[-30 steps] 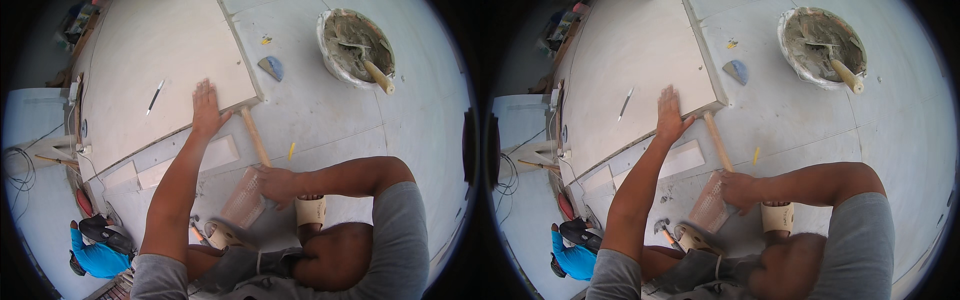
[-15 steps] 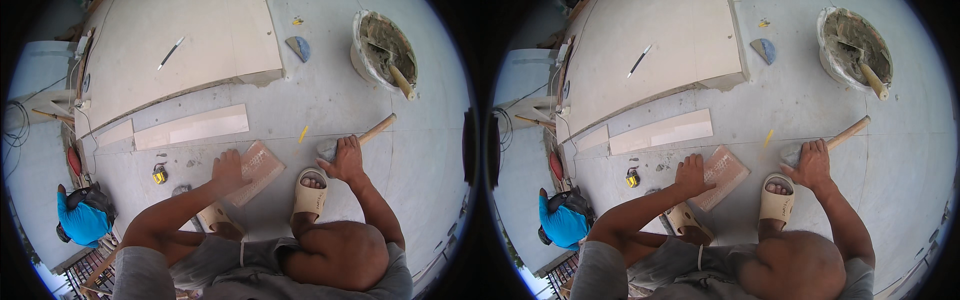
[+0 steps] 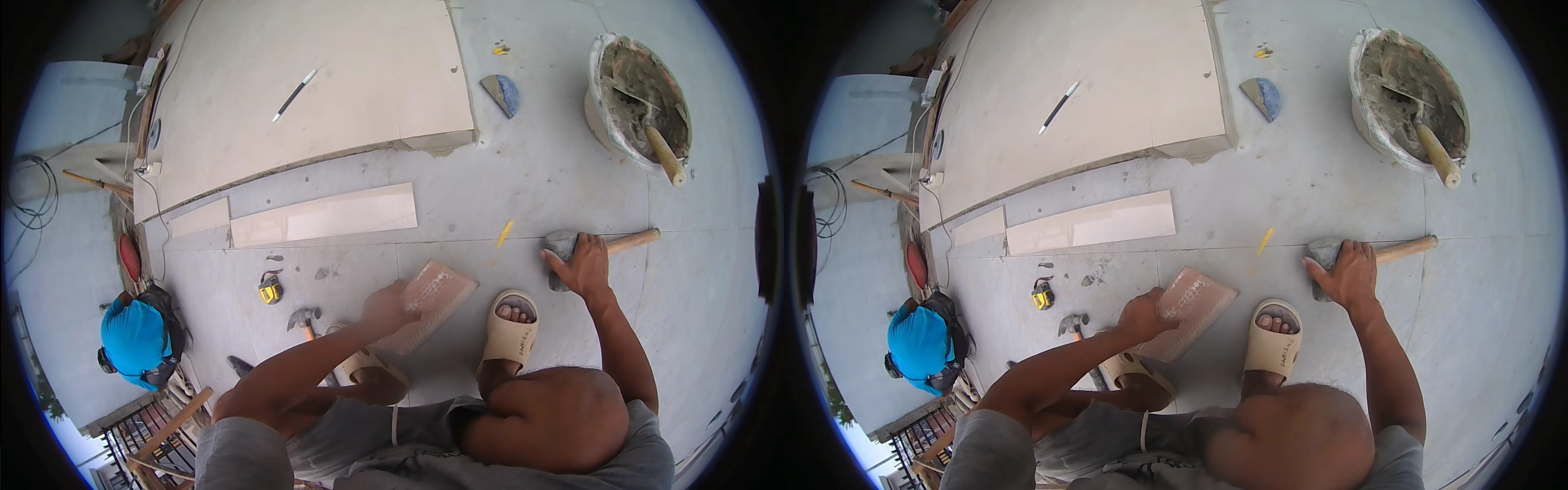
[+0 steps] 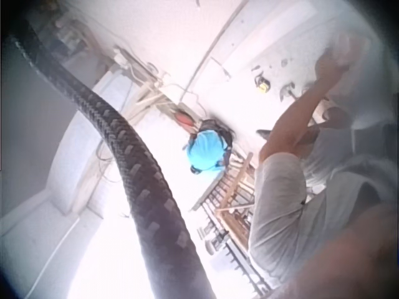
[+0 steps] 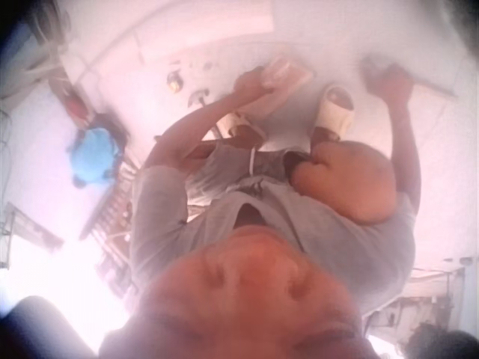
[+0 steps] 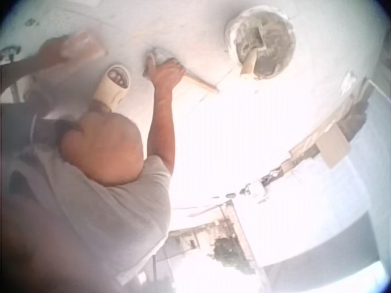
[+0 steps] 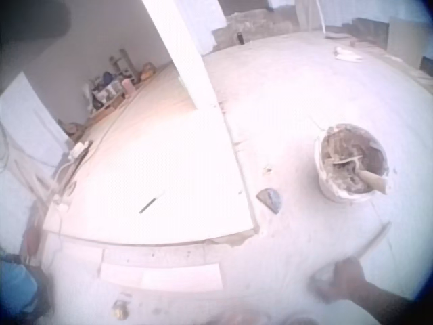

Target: The person applies adhesive to a small tile using a notched trowel, places it on the floor, and taps it into place with a rubber mallet. They then use a wooden spacer to align the tile with adjacent tiles.

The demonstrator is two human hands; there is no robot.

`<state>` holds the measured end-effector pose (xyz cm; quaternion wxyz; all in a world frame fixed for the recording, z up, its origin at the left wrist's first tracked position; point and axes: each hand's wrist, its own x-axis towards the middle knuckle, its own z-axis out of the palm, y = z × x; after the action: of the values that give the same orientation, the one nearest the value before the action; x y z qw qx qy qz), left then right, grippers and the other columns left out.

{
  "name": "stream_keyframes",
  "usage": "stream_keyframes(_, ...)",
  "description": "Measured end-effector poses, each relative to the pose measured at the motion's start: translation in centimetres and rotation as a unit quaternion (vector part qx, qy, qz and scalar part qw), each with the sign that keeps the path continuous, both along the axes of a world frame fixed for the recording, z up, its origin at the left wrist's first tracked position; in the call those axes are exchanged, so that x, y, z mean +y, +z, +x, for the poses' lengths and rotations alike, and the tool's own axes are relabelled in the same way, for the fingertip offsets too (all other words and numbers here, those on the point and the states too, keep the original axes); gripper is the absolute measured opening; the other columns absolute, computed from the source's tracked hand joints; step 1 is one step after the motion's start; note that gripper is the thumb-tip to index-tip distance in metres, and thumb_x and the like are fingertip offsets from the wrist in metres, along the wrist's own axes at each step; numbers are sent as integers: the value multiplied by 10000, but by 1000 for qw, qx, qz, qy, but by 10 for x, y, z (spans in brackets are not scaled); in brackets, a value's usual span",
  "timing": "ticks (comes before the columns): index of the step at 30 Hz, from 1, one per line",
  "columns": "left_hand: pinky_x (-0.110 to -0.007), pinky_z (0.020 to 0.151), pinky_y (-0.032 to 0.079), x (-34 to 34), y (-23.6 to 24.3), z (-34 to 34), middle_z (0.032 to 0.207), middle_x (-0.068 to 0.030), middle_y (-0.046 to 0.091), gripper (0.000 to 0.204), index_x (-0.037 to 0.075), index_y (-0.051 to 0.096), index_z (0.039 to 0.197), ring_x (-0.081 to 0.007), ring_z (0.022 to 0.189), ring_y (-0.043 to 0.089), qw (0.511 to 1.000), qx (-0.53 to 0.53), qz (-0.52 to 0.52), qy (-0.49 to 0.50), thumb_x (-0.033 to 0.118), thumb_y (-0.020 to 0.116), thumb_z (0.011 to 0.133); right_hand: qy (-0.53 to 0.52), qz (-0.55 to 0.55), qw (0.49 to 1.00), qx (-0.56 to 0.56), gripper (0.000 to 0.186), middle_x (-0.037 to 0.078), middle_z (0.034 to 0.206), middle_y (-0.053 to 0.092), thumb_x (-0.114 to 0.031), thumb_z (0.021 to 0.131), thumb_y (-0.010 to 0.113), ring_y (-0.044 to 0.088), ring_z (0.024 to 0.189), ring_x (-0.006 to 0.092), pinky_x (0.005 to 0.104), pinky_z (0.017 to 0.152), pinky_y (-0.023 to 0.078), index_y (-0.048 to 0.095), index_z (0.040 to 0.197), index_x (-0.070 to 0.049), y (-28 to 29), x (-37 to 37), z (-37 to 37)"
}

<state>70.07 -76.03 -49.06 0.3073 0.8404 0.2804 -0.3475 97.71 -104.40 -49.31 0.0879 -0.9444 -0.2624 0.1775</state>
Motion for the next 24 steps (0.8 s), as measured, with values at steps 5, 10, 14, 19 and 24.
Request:
stream_keyframes(5, -372, 714, 535, -14, 23, 16, 816, -193, 709, 336, -2, 721, 1020, -280, 754, 707, 982, -130, -139, 17, 298, 729, 869, 23, -61, 997, 44, 774, 304, 920, 654, -650, 731, 696, 609, 968, 434, 474, 985, 430, 625, 892, 103, 2, -4, 8)
stream_keyframes(10, -322, 713, 525, -41, 44, 87, 857, -180, 719, 337, -17, 702, 1060, -219, 769, 700, 954, -185, -183, 151, 290, 674, 923, 6, -61, 996, 71, 817, 312, 944, 657, -669, 737, 677, 616, 1011, 424, 467, 1009, 421, 633, 941, 120, 6, -3, 11)
stream_keyframes(14, -357, 751, 529, -56, 37, 158, 896, -194, 723, 371, -23, 697, 1070, -269, 814, 701, 947, -202, -142, 204, 310, 657, 910, 11, -58, 996, 72, 805, 311, 945, 659, -656, 733, 689, 618, 997, 420, 459, 1000, 423, 635, 937, 120, 6, -2, 11)
stream_keyframes(19, -430, 819, 525, -54, 17, 194, 936, -251, 707, 433, -30, 694, 1066, -374, 909, 690, 963, -155, -98, 198, 351, 671, 860, 8, -35, 997, 65, 790, 305, 933, 660, -648, 729, 698, 618, 982, 419, 458, 999, 418, 637, 925, 116, 2, -6, 9)
stream_keyframes(24, -377, 771, 527, -35, 16, 181, 894, -210, 720, 421, -46, 695, 1049, -312, 808, 702, 964, -141, -43, 221, 329, 675, 859, 9, -25, 998, 54, 789, 306, 941, 657, -650, 734, 694, 614, 987, 424, 476, 1007, 408, 638, 929, 113, -1, -7, 8)
